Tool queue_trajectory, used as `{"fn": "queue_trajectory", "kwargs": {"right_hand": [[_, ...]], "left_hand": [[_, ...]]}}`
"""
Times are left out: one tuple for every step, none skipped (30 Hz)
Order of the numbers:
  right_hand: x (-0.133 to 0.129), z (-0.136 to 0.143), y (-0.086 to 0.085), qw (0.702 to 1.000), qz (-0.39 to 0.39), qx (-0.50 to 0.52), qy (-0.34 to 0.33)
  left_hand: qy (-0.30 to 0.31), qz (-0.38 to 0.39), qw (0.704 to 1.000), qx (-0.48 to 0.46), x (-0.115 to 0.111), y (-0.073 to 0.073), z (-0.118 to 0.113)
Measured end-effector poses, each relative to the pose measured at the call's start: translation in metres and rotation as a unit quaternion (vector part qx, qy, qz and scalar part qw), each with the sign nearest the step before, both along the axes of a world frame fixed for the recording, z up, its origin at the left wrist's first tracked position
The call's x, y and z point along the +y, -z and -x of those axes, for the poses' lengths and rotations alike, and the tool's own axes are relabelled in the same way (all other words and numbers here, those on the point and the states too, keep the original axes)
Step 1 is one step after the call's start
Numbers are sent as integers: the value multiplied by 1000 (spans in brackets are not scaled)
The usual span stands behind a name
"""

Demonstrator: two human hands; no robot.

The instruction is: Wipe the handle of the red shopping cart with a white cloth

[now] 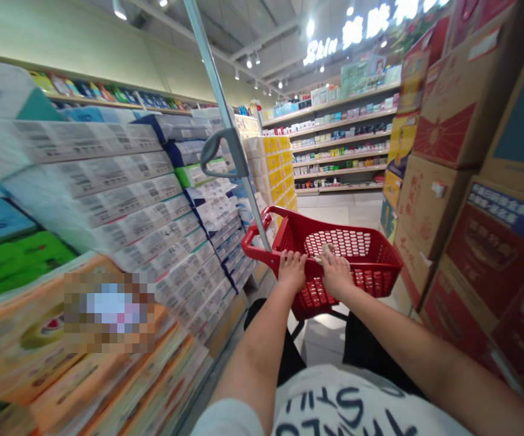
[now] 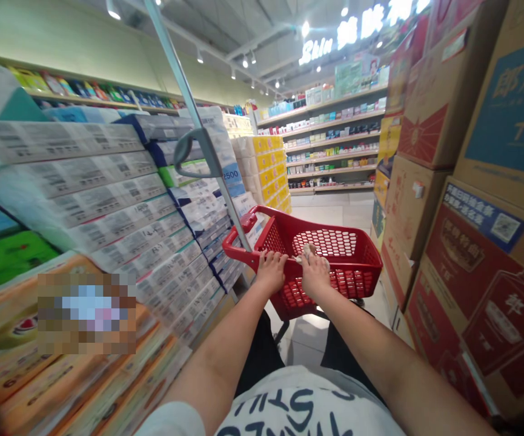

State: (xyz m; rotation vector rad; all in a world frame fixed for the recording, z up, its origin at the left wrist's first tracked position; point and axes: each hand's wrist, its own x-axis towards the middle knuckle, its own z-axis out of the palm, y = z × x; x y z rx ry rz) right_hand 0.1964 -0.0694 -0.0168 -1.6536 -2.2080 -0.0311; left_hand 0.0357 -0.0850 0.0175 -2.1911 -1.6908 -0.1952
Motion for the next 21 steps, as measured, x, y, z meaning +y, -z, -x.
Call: {"fn": "queue_trajectory", "kwargs": {"right_hand": [[-1,2,0,1000,-1,2,-5],[-2,4,0,1000,-6,2,-15],[-2,4,1,1000,-13,-1,-27],[-2,3,2,999,-22,-7,-37],[-1,1,4,999,-30,-13,-41],[0,-2,6,998,-37,-19,-38],[2,-6,8,998,-40,-24,-30],[4,-10,10,999,-42,-26,-20],[7,-13,10,999,-41,-26,-9],[8,-15,10,999,-36,-24,0],[10,-16,10,999,-28,-23,7],[11,-15,9,999,-19,-22,13],[12,-15,7,1000,-9,-23,15],[12,-13,6,1000,-2,-24,14],[12,-12,5,1000,2,-27,11],[12,-11,5,999,3,-31,6],[11,-10,6,999,-1,-35,1],[10,-10,8,999,-7,-41,-3],[9,-9,10,999,-14,-46,-7],[9,-9,12,998,-21,-52,-9],[8,-9,14,998,-28,-57,-12]], "left_hand": [[0,-1,1000,-1,0,0,0],[1,-2,1000,-2,1,1,1],[3,-4,1000,-2,1,1,2],[5,-4,1000,-1,2,2,3],[7,-2,1000,0,3,2,4],[7,3,1000,2,3,3,5],[7,8,1000,4,4,4,6],[5,12,1000,4,5,4,7],[3,15,1000,4,6,4,7],[1,17,1000,3,7,5,7],[-2,19,1000,3,8,5,7],[-6,21,1000,2,9,4,7],[-11,25,1000,3,10,4,7],[-16,30,999,5,12,3,7],[-22,38,999,7,13,2,8],[-28,45,999,10,14,1,8],[-35,53,998,13,15,0,8],[-42,59,997,15,15,-1,9],[-48,64,997,16,16,-2,9],[-52,67,996,15,15,-4,10],[-54,70,996,15,15,-5,10]]}}
